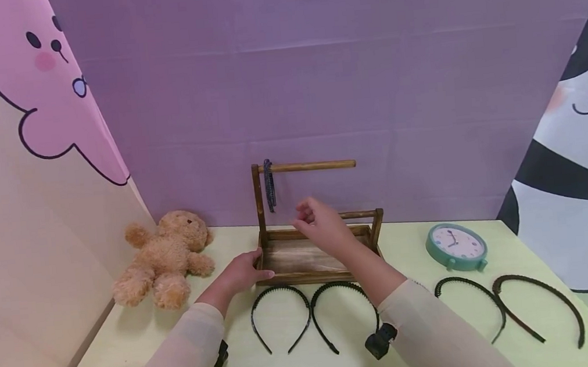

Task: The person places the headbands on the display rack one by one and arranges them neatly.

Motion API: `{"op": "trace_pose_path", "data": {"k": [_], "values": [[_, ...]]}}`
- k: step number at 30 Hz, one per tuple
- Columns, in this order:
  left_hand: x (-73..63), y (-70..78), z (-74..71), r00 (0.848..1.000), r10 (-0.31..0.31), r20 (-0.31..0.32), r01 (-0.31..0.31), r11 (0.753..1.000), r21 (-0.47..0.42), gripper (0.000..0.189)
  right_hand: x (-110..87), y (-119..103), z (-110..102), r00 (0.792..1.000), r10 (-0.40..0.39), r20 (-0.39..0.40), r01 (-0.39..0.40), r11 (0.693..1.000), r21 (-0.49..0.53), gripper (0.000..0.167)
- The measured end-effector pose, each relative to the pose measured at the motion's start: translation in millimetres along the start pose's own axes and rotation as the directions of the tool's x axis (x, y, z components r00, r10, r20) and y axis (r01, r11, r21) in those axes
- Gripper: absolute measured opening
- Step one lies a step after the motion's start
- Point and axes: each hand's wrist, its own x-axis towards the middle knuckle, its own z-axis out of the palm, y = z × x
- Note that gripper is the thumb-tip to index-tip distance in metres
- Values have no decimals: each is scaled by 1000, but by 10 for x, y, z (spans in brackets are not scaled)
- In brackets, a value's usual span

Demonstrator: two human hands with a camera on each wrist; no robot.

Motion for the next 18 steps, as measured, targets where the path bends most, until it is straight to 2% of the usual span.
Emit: {"op": "trace_pose_path", "data": {"k": [9,18], "values": [[-5,-12,-4,1000,19,4,-19,1000,-7,77,-421,102,-134,999,34,31,-32,998,-55,36],[7,-14,19,1000,17,12,-17,999,-28,77,-727,253,-75,991,104,85,-97,992,-83,37]]}}
